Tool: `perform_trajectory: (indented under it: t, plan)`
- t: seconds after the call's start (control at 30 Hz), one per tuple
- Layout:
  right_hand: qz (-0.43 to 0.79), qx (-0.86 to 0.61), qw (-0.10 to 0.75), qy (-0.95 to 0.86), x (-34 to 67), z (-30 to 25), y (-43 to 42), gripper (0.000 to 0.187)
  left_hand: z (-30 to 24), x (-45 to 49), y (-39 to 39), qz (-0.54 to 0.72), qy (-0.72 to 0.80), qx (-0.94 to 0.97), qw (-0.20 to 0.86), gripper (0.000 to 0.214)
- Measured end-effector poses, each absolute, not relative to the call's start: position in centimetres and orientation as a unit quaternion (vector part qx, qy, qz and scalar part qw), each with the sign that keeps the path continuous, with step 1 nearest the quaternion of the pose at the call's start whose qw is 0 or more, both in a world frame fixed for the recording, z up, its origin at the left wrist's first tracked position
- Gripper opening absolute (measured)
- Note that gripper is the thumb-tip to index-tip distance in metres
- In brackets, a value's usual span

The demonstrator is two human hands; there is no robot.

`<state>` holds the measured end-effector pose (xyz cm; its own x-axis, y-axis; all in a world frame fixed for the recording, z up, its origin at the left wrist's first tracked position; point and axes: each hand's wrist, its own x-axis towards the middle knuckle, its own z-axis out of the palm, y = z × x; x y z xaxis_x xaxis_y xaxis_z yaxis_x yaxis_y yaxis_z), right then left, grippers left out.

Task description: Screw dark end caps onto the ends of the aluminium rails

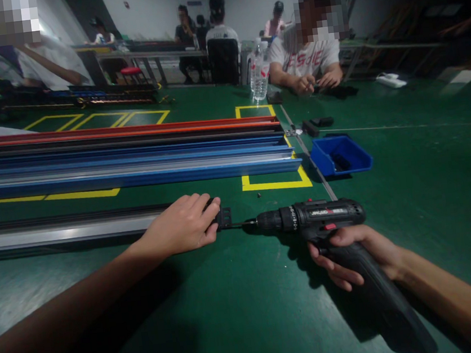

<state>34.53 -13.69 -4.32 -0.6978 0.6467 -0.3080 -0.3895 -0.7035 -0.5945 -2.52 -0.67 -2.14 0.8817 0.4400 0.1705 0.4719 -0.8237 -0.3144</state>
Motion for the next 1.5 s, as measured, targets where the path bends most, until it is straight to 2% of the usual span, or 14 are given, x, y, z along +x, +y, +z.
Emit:
perform_trajectory:
  t: [1.5]
  plan:
    - [0.893, -0.262, 0.294, -0.216, 34.39, -4.18, -13.62, 0.039, -2.16, -2.55, -0.63, -0.008, -0.254, -0.952, 0.173, 0.048]
